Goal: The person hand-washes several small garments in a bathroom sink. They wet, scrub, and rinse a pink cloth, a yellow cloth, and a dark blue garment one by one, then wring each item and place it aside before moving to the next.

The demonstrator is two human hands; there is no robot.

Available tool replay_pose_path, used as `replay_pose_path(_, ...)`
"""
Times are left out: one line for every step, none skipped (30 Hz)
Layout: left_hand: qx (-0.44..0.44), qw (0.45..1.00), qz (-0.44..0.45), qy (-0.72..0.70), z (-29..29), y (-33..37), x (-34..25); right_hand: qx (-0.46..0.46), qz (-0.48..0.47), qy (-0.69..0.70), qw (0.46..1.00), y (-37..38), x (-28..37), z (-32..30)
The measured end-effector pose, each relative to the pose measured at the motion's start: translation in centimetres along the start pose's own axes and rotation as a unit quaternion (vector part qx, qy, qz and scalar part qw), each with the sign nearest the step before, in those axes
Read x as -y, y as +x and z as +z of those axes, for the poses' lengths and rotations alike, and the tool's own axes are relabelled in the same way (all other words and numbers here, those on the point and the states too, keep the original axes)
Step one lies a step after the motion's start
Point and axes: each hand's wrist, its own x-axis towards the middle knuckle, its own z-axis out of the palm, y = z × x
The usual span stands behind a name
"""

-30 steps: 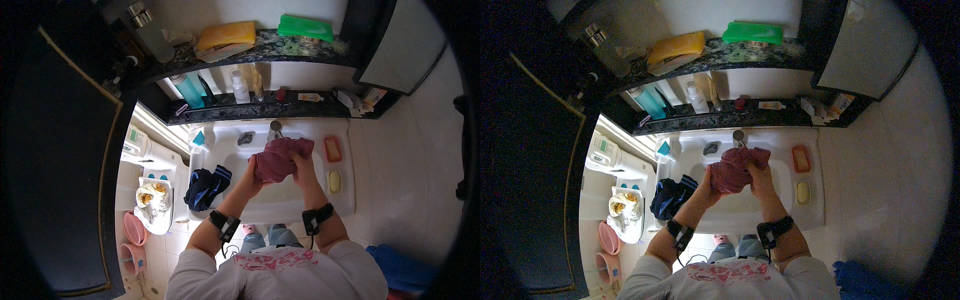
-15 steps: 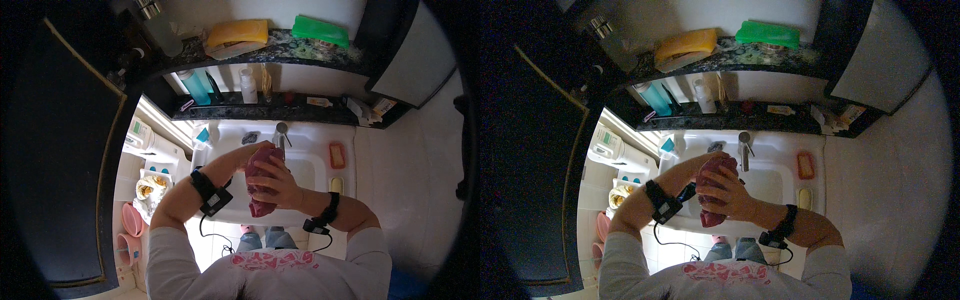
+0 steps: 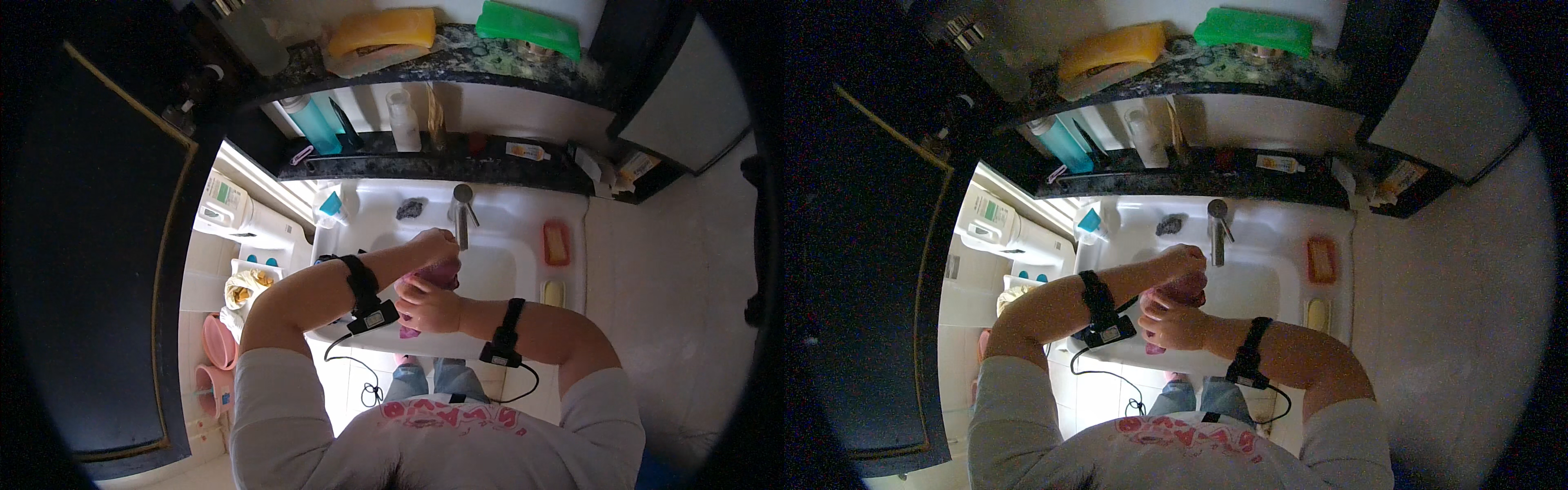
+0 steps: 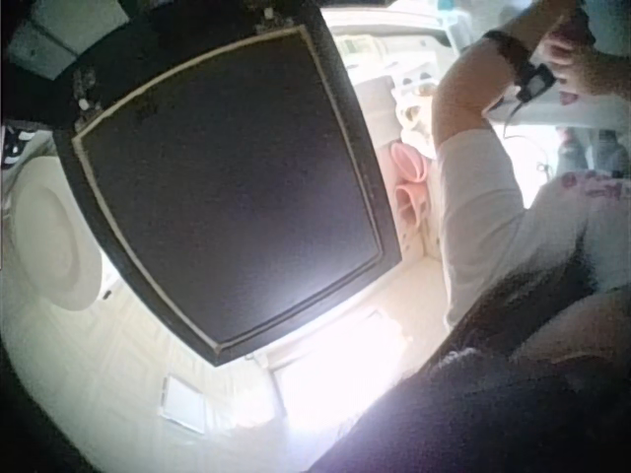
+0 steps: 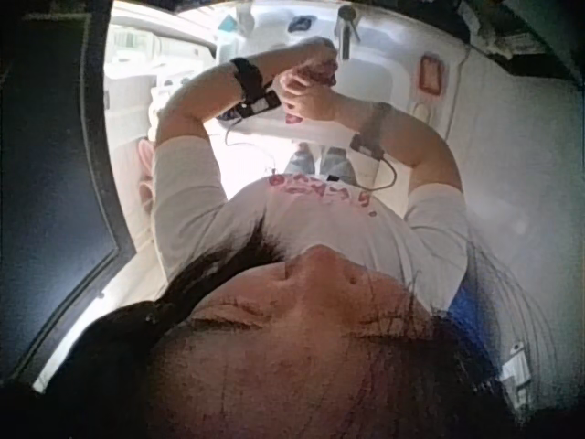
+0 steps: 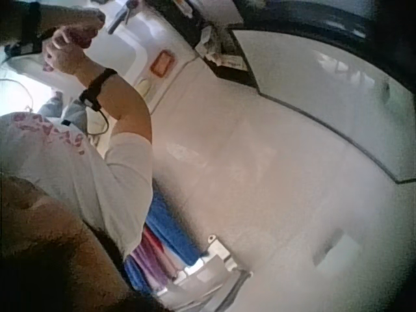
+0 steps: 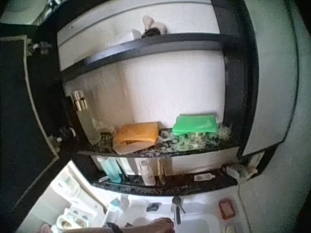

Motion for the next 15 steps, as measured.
replay_pose_path(0.0,0.996,-0.075,-0.054,0.5,0.0,-0.1,0.042,-0.008,-0.025,0.999,-0.1,0.2,0.4)
replay_pose_path(-0.009,0.997,-0.069,-0.029,0.8,0.0,-0.3,0.079,-0.009,-0.034,0.996,-0.2,0.4,0.9)
replay_pose_path(-0.01,0.997,-0.071,-0.007,1.1,-0.1,-0.5,0.122,0.001,-0.021,0.992,-0.3,0.8,1.4)
replay_pose_path(-0.01,0.997,-0.074,0.016,1.4,-0.1,-0.7,0.129,0.015,-0.042,0.991,-0.3,1.1,2.0)
replay_pose_path(-0.018,0.997,-0.07,0.03,1.6,-0.1,-1.0,0.14,0.038,-0.041,0.989,-0.2,1.3,2.8)
replay_pose_path(-0.021,0.997,-0.068,0.043,1.7,-0.1,-1.2,0.151,0.062,-0.038,0.986,-0.2,1.6,3.5)
replay_pose_path(-0.026,0.996,-0.066,0.056,2.0,-0.1,-1.4,0.125,0.076,-0.019,0.989,-0.5,1.7,4.2)
replay_pose_path(-0.033,0.995,-0.07,0.065,2.2,0.0,-1.6,0.097,0.089,-0.001,0.991,-0.8,1.7,5.0)
replay_pose_path(-0.039,0.994,-0.076,0.073,2.5,0.0,-1.7,0.075,0.099,0.014,0.992,-1.2,1.8,5.8)
replay_pose_path(-0.046,0.992,-0.081,0.085,2.9,0.0,-1.7,0.051,0.139,0.099,0.984,-1.5,1.9,6.7)
replay_pose_path(-0.062,0.992,-0.086,0.073,3.3,0.0,-1.7,0.033,0.175,0.18,0.967,-1.7,2.0,7.7)
replay_pose_path(-0.079,0.991,-0.092,0.065,3.7,0.0,-1.6,0.013,0.208,0.259,0.943,-2.0,2.1,8.7)
replay_pose_path(-0.093,0.989,-0.103,0.058,4.2,0.0,-1.4,0.032,0.21,0.267,0.94,-2.4,2.2,9.8)
replay_pose_path(-0.09,0.988,-0.113,0.057,4.6,0.0,-1.2,0.051,0.213,0.275,0.936,-2.9,2.4,10.9)
replay_pose_path(-0.086,0.986,-0.128,0.057,5.0,0.1,-0.9,0.071,0.214,0.283,0.932,-3.4,2.5,12.1)
